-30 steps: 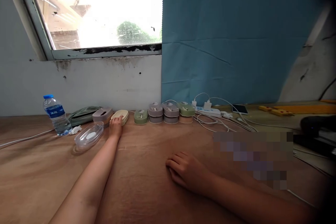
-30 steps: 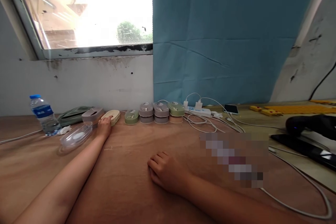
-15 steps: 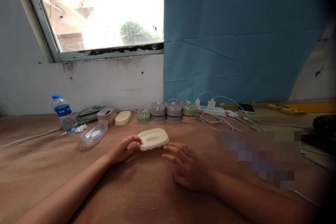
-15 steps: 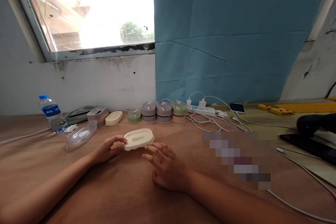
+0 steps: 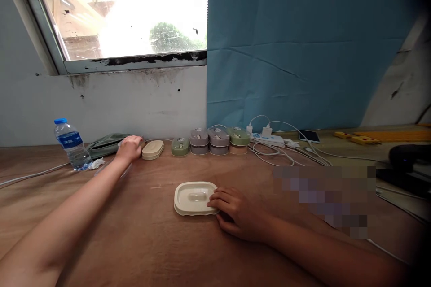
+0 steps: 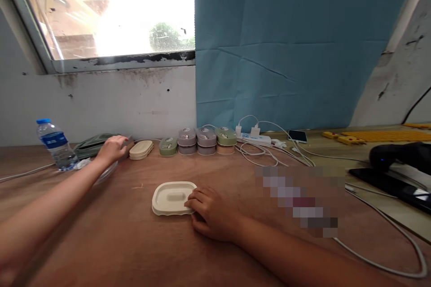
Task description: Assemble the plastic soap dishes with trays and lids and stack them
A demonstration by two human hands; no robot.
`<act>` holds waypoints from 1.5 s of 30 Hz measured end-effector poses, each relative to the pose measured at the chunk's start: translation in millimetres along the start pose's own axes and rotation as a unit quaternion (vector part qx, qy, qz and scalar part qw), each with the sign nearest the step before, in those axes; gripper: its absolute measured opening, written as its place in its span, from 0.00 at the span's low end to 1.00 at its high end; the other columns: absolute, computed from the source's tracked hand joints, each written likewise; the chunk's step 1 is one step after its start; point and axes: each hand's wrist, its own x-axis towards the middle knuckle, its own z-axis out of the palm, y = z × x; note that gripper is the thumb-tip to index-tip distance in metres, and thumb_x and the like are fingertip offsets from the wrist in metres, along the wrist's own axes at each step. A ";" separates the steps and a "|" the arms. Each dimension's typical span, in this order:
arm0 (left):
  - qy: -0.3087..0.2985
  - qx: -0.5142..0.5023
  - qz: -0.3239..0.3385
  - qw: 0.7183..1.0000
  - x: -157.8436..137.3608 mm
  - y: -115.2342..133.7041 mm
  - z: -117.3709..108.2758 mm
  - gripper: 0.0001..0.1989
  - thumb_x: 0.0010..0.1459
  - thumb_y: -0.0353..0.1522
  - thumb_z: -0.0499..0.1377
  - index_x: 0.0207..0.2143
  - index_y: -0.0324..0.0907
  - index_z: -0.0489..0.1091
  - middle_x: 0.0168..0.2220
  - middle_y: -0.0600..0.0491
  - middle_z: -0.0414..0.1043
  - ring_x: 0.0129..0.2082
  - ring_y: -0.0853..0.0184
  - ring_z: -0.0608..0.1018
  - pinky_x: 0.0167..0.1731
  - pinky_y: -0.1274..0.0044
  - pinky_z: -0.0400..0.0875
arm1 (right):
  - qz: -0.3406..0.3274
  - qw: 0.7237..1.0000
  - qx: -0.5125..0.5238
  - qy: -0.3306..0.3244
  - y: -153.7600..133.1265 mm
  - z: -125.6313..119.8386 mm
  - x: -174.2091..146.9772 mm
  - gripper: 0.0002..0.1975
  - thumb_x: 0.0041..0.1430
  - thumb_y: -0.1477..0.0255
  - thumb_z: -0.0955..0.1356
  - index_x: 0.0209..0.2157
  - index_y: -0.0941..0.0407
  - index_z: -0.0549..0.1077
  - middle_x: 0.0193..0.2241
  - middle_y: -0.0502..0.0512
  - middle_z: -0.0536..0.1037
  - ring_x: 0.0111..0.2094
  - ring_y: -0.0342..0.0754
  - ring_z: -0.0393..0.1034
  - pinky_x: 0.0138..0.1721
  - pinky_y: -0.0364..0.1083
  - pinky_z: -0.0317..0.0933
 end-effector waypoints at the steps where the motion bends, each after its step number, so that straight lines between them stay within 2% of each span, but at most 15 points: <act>1: -0.003 0.009 -0.031 0.999 7.7 -8.1 2.8 0.15 0.45 0.27 0.53 0.39 0.37 0.67 0.40 0.42 0.71 0.43 0.55 0.71 0.45 0.68 0.62 | 0.000 1.000 0.000 0.000 0.2 0.2 -0.1 0.15 0.49 0.77 0.62 0.41 0.57 0.69 0.39 0.56 0.72 0.44 0.50 0.62 0.48 0.50 0.56; 5: -0.029 0.021 -0.124 0.992 17.8 -26.1 14.6 0.18 0.42 0.26 0.55 0.40 0.38 0.67 0.34 0.42 0.73 0.36 0.53 0.75 0.35 0.70 0.66 | -0.001 1.000 0.004 0.005 0.5 0.5 -0.5 0.15 0.48 0.78 0.63 0.40 0.57 0.69 0.39 0.57 0.72 0.43 0.50 0.62 0.47 0.50 0.56; 10: -0.007 -0.008 -0.149 0.989 16.3 -26.6 16.5 0.18 0.46 0.26 0.54 0.43 0.42 0.63 0.37 0.46 0.74 0.38 0.58 0.75 0.35 0.73 0.67 | 0.000 1.000 0.005 0.015 0.7 1.4 -0.4 0.15 0.48 0.78 0.63 0.40 0.57 0.69 0.38 0.57 0.72 0.43 0.50 0.63 0.47 0.50 0.57; 13: 0.093 -0.084 -0.140 0.982 9.7 -9.8 6.7 0.17 0.49 0.29 0.54 0.45 0.43 0.61 0.38 0.49 0.73 0.41 0.62 0.74 0.40 0.74 0.66 | -0.003 1.000 0.004 0.018 1.8 2.6 -0.7 0.14 0.48 0.78 0.63 0.39 0.56 0.69 0.37 0.56 0.72 0.43 0.50 0.63 0.47 0.51 0.57; 16: 0.200 -0.244 -0.113 0.942 -17.5 25.8 -3.6 0.19 0.48 0.32 0.58 0.44 0.44 0.60 0.38 0.50 0.73 0.39 0.64 0.75 0.40 0.73 0.67 | -0.003 0.999 0.001 0.037 2.1 3.5 -1.3 0.20 0.47 0.78 0.63 0.44 0.56 0.66 0.42 0.58 0.70 0.46 0.50 0.62 0.48 0.51 0.57; 18: 0.178 -0.364 -0.064 0.912 -48.7 55.6 -8.5 0.20 0.48 0.34 0.59 0.44 0.44 0.59 0.38 0.51 0.73 0.37 0.66 0.75 0.39 0.74 0.68 | 0.001 0.998 -0.014 0.069 1.2 3.7 -1.5 0.27 0.45 0.78 0.63 0.51 0.58 0.59 0.48 0.62 0.64 0.51 0.52 0.57 0.50 0.52 0.55; 20: 0.118 -0.444 0.005 0.888 -83.7 82.9 -12.1 0.19 0.50 0.34 0.57 0.45 0.44 0.58 0.39 0.51 0.73 0.37 0.66 0.75 0.37 0.75 0.69 | 0.000 0.993 -0.046 0.106 -0.1 4.1 -1.3 0.32 0.44 0.78 0.63 0.54 0.60 0.53 0.53 0.65 0.57 0.56 0.56 0.48 0.53 0.55 0.50; 23: 0.017 -0.440 0.107 0.891 -123.9 108.4 -16.4 0.14 0.52 0.32 0.56 0.43 0.45 0.62 0.40 0.51 0.72 0.39 0.67 0.74 0.39 0.74 0.69 | 0.001 0.988 -0.085 0.130 -0.9 4.6 -0.5 0.34 0.44 0.76 0.64 0.55 0.58 0.51 0.57 0.65 0.49 0.59 0.59 0.39 0.55 0.59 0.46; 25: -0.022 -0.438 0.170 0.883 -135.3 113.8 -17.8 0.13 0.54 0.30 0.54 0.44 0.45 0.63 0.41 0.51 0.72 0.40 0.67 0.74 0.42 0.73 0.68 | 0.015 0.989 -0.083 0.119 0.0 4.2 0.1 0.36 0.44 0.74 0.65 0.56 0.57 0.50 0.58 0.64 0.45 0.59 0.60 0.37 0.55 0.59 0.45; 29: -0.039 -0.449 0.254 0.855 -134.1 109.6 -15.6 0.13 0.54 0.29 0.53 0.44 0.44 0.63 0.40 0.51 0.72 0.41 0.67 0.73 0.51 0.68 0.61 | 0.035 0.995 -0.053 0.074 5.0 1.3 0.5 0.35 0.45 0.71 0.66 0.56 0.56 0.53 0.59 0.63 0.45 0.59 0.60 0.36 0.55 0.59 0.45; 32: -0.062 -0.452 0.271 0.848 -131.3 105.2 -13.0 0.13 0.54 0.29 0.53 0.44 0.43 0.64 0.40 0.50 0.72 0.42 0.67 0.73 0.49 0.70 0.63 | 0.032 0.998 -0.032 0.036 8.6 -1.3 0.3 0.28 0.45 0.71 0.67 0.51 0.55 0.60 0.57 0.61 0.50 0.59 0.59 0.38 0.55 0.58 0.45; 37: -0.090 -0.432 0.277 0.853 -133.5 104.7 -14.8 0.15 0.53 0.28 0.54 0.44 0.43 0.63 0.41 0.50 0.72 0.41 0.68 0.74 0.43 0.75 0.67 | 0.041 0.999 0.013 0.004 10.3 -4.1 0.5 0.23 0.47 0.73 0.66 0.48 0.55 0.64 0.55 0.61 0.56 0.56 0.55 0.48 0.54 0.54 0.50; 41: -0.116 -0.415 0.311 0.847 -135.0 109.1 -19.7 0.15 0.52 0.28 0.54 0.44 0.44 0.63 0.41 0.51 0.71 0.42 0.67 0.72 0.43 0.75 0.67 | 0.039 0.999 0.013 -0.011 11.5 -4.3 0.7 0.20 0.47 0.74 0.66 0.45 0.54 0.68 0.54 0.61 0.58 0.56 0.56 0.49 0.54 0.56 0.50; 43: -0.108 -0.401 0.322 0.851 -133.8 109.4 -21.7 0.15 0.52 0.29 0.55 0.44 0.43 0.63 0.42 0.50 0.71 0.44 0.65 0.71 0.46 0.73 0.65 | 0.038 0.999 0.016 -0.012 12.1 -4.5 0.7 0.20 0.47 0.74 0.66 0.45 0.54 0.68 0.54 0.60 0.58 0.56 0.55 0.49 0.54 0.55 0.50; 45: -0.067 -0.379 0.307 0.871 -129.8 104.7 -22.6 0.15 0.52 0.30 0.55 0.44 0.43 0.63 0.43 0.48 0.70 0.47 0.63 0.69 0.49 0.70 0.63 | 0.036 0.999 0.020 -0.012 11.9 -5.2 0.5 0.20 0.48 0.74 0.66 0.45 0.53 0.67 0.54 0.60 0.58 0.56 0.55 0.50 0.53 0.55 0.51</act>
